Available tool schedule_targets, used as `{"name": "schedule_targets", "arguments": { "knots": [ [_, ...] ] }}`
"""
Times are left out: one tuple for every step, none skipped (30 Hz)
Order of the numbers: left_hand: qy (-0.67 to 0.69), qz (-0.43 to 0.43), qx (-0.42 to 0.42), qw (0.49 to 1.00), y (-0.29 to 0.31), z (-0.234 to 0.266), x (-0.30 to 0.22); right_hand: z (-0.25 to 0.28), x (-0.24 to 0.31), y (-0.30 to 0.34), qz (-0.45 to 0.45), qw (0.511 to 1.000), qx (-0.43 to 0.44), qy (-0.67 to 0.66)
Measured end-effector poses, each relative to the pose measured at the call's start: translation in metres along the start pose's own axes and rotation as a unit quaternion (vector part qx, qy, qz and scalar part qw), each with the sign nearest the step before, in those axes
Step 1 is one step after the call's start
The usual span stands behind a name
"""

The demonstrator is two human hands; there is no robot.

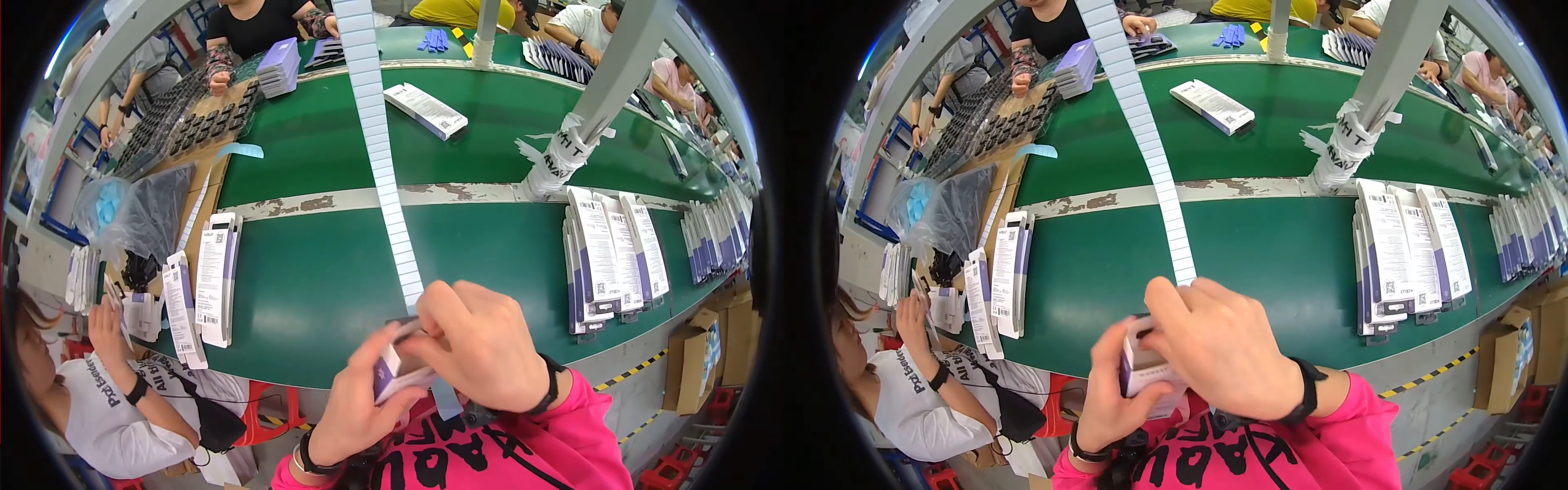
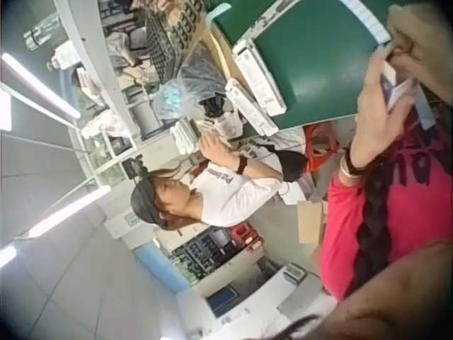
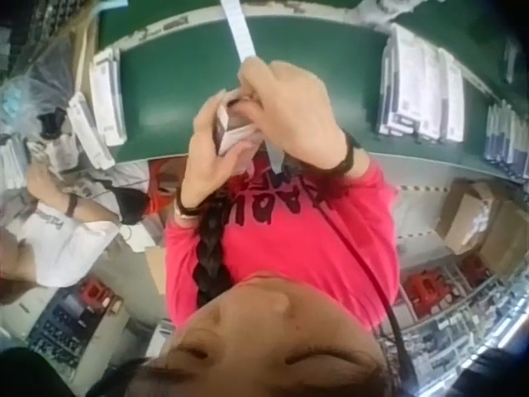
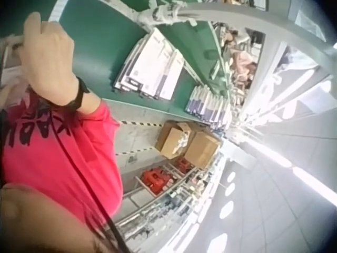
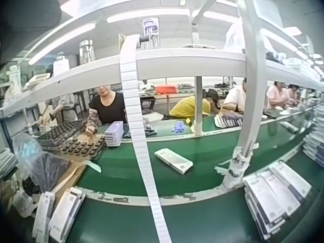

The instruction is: The person peels a sticker from a roll and applies it to a box before folding the flaps closed and placing it onto a stack.

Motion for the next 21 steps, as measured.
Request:
{"name": "schedule_targets", "arguments": {
  "knots": [
    [0.006,0.002,-0.015,1.000,0.006,-0.004,0.002,-0.003,-0.003,-0.002,-0.004,0.999,-0.006,0.044],
    [0.134,0.050,-0.062,0.988,0.014,-0.011,0.011,-0.008,-0.011,-0.003,-0.018,0.998,-0.054,0.014],
    [0.134,0.049,-0.062,0.988,0.019,-0.013,0.013,-0.011,-0.016,-0.002,-0.018,0.998,-0.054,0.015],
    [0.125,0.034,-0.040,0.991,0.019,-0.013,0.014,-0.014,-0.024,0.000,-0.096,0.992,-0.006,-0.083],
    [0.117,0.017,-0.017,0.993,0.018,-0.014,0.014,-0.017,-0.033,0.003,-0.173,0.968,0.041,-0.178],
    [0.158,0.034,-0.026,0.986,0.020,-0.019,0.018,-0.025,-0.044,0.013,-0.241,0.920,0.051,-0.304],
    [0.160,0.033,-0.025,0.986,0.020,-0.023,0.019,-0.030,-0.050,0.020,-0.242,0.921,0.049,-0.302],
    [0.142,0.024,-0.044,0.989,0.021,-0.025,0.021,-0.034,-0.053,0.026,-0.150,0.921,0.017,-0.358],
    [0.125,0.014,-0.063,0.990,0.020,-0.028,0.022,-0.034,-0.055,0.031,-0.057,0.910,-0.014,-0.410],
    [0.148,0.037,-0.087,0.984,0.018,-0.031,0.019,-0.032,-0.059,0.036,-0.024,0.923,0.017,-0.384],
    [0.150,0.039,-0.088,0.984,0.018,-0.034,0.019,-0.034,-0.061,0.040,-0.026,0.923,0.018,-0.383],
    [0.160,0.062,-0.095,0.981,0.019,-0.037,0.021,-0.035,-0.063,0.043,-0.026,0.925,0.023,-0.379],
    [0.169,0.085,-0.102,0.977,0.020,-0.041,0.024,-0.037,-0.065,0.046,-0.024,0.926,0.028,-0.376],
    [0.162,0.068,-0.115,0.978,0.019,-0.046,0.029,-0.038,-0.068,0.048,-0.063,0.931,0.025,-0.357],
    [0.164,0.070,-0.117,0.977,0.022,-0.051,0.034,-0.039,-0.075,0.048,-0.065,0.932,0.027,-0.355],
    [0.174,0.088,-0.120,0.973,0.026,-0.056,0.038,-0.039,-0.085,0.047,-0.053,0.942,0.068,-0.323],
    [0.184,0.106,-0.123,0.969,0.030,-0.060,0.042,-0.040,-0.093,0.046,-0.040,0.950,0.109,-0.291],
    [0.249,0.147,-0.196,0.937,0.036,-0.072,0.039,-0.041,-0.097,0.051,-0.065,0.935,0.123,-0.327],
    [0.251,0.149,-0.197,0.936,0.037,-0.080,0.039,-0.041,-0.101,0.055,-0.068,0.935,0.125,-0.325],
    [0.278,0.156,-0.224,0.921,0.038,-0.085,0.038,-0.041,-0.105,0.059,-0.081,0.934,0.138,-0.319],
    [0.304,0.164,-0.250,0.905,0.039,-0.087,0.038,-0.041,-0.107,0.061,-0.093,0.932,0.152,-0.314]
  ]
}}
Point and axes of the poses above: each hand's wrist, its own y-axis away from the middle knuckle, its own z-axis out of the back of the hand, x = y × z, the point moved 1 cm from there along -y, towards the middle knuckle, and after that the axes turned 13 degrees about -z, right-handed, at the moved point
